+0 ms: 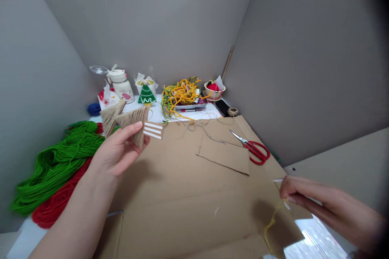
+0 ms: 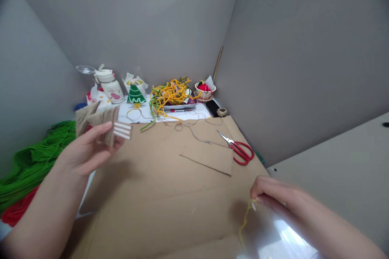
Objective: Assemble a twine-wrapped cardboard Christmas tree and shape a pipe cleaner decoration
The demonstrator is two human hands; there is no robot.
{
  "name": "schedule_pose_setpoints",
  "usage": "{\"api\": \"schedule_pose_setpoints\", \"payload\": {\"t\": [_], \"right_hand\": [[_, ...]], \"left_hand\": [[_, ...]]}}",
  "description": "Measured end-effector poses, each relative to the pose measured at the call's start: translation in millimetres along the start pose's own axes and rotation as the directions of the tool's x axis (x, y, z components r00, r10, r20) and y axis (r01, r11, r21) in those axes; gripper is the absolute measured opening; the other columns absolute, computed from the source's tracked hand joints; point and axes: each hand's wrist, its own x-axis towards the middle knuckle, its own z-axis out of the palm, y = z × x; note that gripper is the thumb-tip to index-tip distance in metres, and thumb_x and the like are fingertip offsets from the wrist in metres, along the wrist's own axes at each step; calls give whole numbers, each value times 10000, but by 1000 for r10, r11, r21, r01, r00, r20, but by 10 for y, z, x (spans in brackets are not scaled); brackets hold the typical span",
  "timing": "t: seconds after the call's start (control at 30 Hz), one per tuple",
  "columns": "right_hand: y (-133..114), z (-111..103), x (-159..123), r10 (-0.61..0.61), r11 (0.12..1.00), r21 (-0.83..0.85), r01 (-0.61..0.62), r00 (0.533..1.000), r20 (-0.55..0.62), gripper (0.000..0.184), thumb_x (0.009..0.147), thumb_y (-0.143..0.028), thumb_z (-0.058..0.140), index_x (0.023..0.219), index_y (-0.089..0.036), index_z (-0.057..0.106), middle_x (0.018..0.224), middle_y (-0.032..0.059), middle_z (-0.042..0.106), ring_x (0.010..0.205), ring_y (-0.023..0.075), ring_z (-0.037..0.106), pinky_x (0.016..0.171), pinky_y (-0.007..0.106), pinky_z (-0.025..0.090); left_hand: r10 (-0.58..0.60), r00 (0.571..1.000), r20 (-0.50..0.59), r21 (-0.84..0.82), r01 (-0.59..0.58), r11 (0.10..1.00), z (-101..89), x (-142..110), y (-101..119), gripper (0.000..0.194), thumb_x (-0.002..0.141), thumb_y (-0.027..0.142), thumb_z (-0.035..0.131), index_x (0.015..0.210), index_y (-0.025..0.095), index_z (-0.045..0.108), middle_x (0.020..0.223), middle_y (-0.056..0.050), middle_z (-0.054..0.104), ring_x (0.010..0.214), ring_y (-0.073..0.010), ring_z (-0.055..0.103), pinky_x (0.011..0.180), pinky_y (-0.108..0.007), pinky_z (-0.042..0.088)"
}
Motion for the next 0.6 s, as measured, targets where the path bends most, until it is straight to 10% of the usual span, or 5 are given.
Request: {"api": "schedule_pose_setpoints", "payload": {"t": [0.03, 0.3, 0.43, 0.6], "right_hand": [[-220, -63, 186, -14, 1000, 27, 11, 991, 131, 113, 794, -411, 513, 801, -379, 622, 860, 92, 637, 766, 254, 606, 679, 325, 502], [-585, 171, 627, 123, 987, -63, -146, 953, -276, 344, 850, -443, 422, 1161, -308, 487, 1023, 68, 632, 824, 233, 601, 727, 356, 469], [-884, 426, 663, 9, 999, 33, -9, 1000, -8, 318, 878, -382, 421, 1165, -274, 505, 988, 56, 618, 810, 180, 581, 704, 285, 460], [-1273, 810, 696, -226, 974, 87, 209, 925, 304, 195, 872, -198, 429, 961, -239, 598, 932, 31, 600, 877, 160, 547, 787, 271, 412]], "left_hand": [[-13, 1000, -3, 6, 13, 1000, 5, 12, -23, 210, 705, 49, 621, 864, 184, 648, 913, -22, 691, 756, -124, 652, 601, -194, 551], [-59, 998, -3, 15, 59, 998, -2, 69, -111, 135, 698, 65, 636, 802, 150, 647, 926, -48, 689, 745, -128, 654, 581, -196, 555], [-68, 998, -4, 23, 69, 997, -10, 64, -117, 130, 700, 70, 638, 800, 153, 645, 895, -41, 692, 711, -121, 650, 574, -199, 557], [-80, 997, 12, 38, 80, 996, -29, 73, -132, 112, 702, 81, 648, 795, 142, 640, 899, -45, 687, 716, -120, 648, 582, -204, 558]]}}
